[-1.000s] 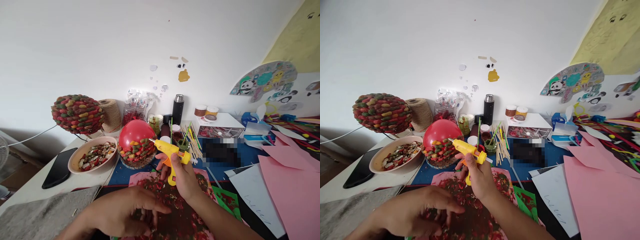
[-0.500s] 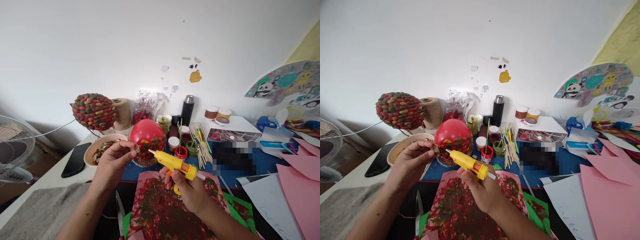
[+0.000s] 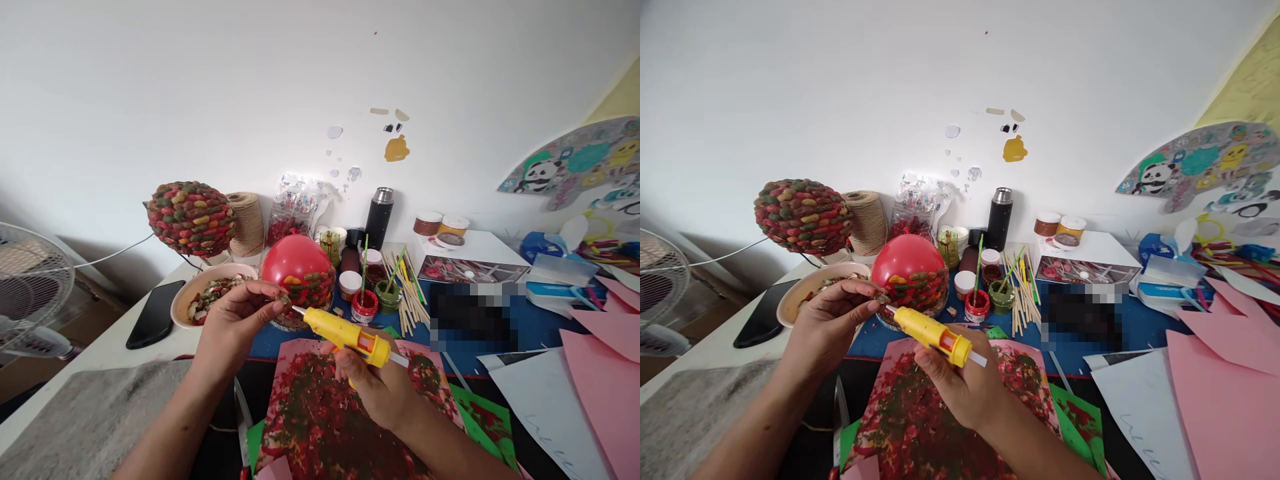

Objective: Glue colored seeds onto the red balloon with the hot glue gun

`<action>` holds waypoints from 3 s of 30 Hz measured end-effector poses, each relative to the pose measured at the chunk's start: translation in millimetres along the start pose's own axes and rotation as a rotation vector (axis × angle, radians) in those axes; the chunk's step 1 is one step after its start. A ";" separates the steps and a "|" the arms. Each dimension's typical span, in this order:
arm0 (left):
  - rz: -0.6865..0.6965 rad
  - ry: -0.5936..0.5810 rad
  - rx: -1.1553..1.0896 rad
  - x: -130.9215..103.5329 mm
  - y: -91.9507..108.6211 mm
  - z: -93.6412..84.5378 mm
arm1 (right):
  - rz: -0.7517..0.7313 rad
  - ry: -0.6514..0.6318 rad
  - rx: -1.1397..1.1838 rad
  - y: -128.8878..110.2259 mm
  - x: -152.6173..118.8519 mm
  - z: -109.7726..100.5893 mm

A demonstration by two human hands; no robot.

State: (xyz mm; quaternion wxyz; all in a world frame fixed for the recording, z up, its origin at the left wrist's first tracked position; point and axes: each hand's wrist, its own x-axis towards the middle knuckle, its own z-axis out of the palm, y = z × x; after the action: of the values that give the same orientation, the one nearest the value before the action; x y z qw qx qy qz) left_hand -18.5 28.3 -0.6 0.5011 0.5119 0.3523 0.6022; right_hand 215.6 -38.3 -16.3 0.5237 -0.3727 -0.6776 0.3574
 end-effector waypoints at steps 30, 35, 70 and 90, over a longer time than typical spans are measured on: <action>0.028 -0.057 0.149 -8.2 5.1 10.3 | 0.039 0.050 -0.164 -1.1 0.4 -0.6; 0.035 -0.071 0.163 -8.6 3.5 9.0 | 0.019 0.060 -0.161 -2.2 1.1 -1.6; 0.034 -0.100 0.146 -9.3 6.2 14.2 | 0.021 0.068 -0.280 -3.1 2.4 -0.7; 0.035 -0.104 0.150 -8.8 2.6 10.6 | -0.042 0.092 -0.322 -3.4 2.9 0.1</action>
State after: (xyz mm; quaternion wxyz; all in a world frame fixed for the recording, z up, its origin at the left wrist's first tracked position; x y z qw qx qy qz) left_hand -9.1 18.3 1.9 0.4684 0.5847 0.3607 0.5556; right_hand 214.5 -37.4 -12.0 0.4949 -0.4535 -0.7091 0.2158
